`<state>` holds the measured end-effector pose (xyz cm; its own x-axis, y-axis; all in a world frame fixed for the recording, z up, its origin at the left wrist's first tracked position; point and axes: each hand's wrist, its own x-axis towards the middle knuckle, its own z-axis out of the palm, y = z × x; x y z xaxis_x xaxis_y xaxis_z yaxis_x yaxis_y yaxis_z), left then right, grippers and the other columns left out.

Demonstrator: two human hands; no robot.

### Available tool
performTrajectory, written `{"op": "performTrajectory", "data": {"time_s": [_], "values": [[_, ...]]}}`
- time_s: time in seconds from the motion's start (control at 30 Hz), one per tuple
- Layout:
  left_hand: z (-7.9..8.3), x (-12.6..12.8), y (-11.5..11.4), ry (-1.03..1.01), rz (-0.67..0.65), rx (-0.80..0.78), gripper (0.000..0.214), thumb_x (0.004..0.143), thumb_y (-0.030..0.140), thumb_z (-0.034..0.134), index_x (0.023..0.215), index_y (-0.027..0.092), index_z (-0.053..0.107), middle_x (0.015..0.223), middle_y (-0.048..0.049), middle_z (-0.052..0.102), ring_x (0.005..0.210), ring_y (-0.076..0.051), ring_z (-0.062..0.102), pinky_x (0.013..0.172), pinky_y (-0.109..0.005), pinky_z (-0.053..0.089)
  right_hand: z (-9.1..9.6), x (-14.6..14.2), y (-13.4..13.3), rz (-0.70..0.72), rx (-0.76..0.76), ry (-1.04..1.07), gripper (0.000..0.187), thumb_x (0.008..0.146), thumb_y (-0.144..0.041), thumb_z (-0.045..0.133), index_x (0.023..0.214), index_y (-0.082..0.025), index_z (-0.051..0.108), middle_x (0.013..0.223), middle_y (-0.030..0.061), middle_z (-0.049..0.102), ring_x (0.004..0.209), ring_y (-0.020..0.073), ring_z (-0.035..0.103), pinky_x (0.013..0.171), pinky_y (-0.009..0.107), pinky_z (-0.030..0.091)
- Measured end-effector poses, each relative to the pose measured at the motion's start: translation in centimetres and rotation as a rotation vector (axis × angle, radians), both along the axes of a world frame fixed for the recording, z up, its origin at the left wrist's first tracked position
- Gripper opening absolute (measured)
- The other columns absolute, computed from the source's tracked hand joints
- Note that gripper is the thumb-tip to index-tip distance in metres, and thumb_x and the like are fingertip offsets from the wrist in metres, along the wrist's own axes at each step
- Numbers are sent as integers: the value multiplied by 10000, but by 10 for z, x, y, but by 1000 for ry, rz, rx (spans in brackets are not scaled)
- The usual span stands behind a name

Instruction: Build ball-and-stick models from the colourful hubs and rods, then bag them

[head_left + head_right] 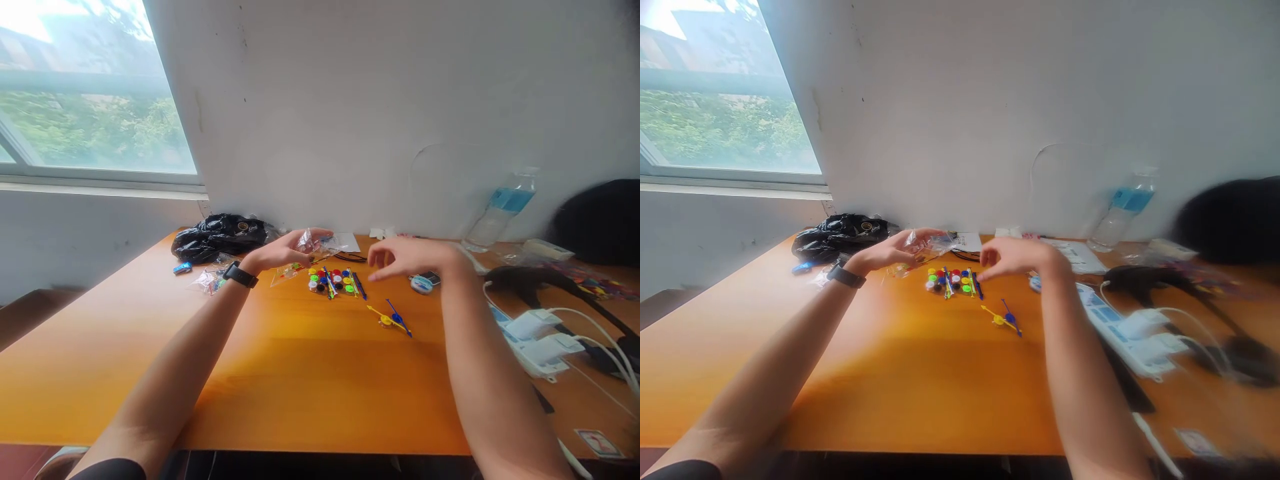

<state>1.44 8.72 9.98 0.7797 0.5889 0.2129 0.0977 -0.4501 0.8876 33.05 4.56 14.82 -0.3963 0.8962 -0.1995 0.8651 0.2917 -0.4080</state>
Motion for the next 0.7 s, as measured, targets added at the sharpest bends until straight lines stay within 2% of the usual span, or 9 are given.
{"op": "performTrajectory", "data": {"time_s": [0.07,0.13,0.23,0.33,0.5,0.7], "values": [[-1,0,0,6,10,17,818,741,173,657,1546,211,520,1079,-55,666,795,-153,539,701,-275,453,-22,4,19,-172,-286,-378,744,382,-627,1002,932,-186,765,805,94,745,738,293,705,640,370,505],[-1,0,1,21,25,37,798,740,173,661,1528,204,540,1021,-39,650,809,-163,535,715,-282,449,-43,-1,34,-220,-474,-500,775,358,-649,1000,927,-189,745,836,102,748,767,301,715,658,384,522],[-1,-1,2,45,27,50,779,747,176,671,1517,199,551,918,-10,603,780,-162,511,704,-287,433,-67,-13,46,-209,-616,-590,717,345,-653,1002,802,-188,703,858,112,750,816,311,726,689,392,535],[-2,-3,3,40,13,64,758,755,178,675,1504,199,563,916,-11,590,775,-160,506,692,-284,428,-75,-19,49,-200,-666,-582,688,338,-555,1032,808,-191,687,877,102,766,833,307,741,718,394,550],[-1,-3,3,41,6,46,755,770,186,670,1516,199,554,947,-22,605,793,-162,524,702,-283,439,-77,-14,51,-151,-614,-531,568,302,-330,1040,757,-183,732,889,84,779,832,292,747,724,372,551],[3,-4,1,81,42,82,764,737,198,697,1492,191,585,1042,-47,663,856,-195,562,761,-319,461,-79,-1,54,-104,-655,-351,505,317,-334,1012,716,-164,755,803,63,773,861,274,750,761,328,565]]}}
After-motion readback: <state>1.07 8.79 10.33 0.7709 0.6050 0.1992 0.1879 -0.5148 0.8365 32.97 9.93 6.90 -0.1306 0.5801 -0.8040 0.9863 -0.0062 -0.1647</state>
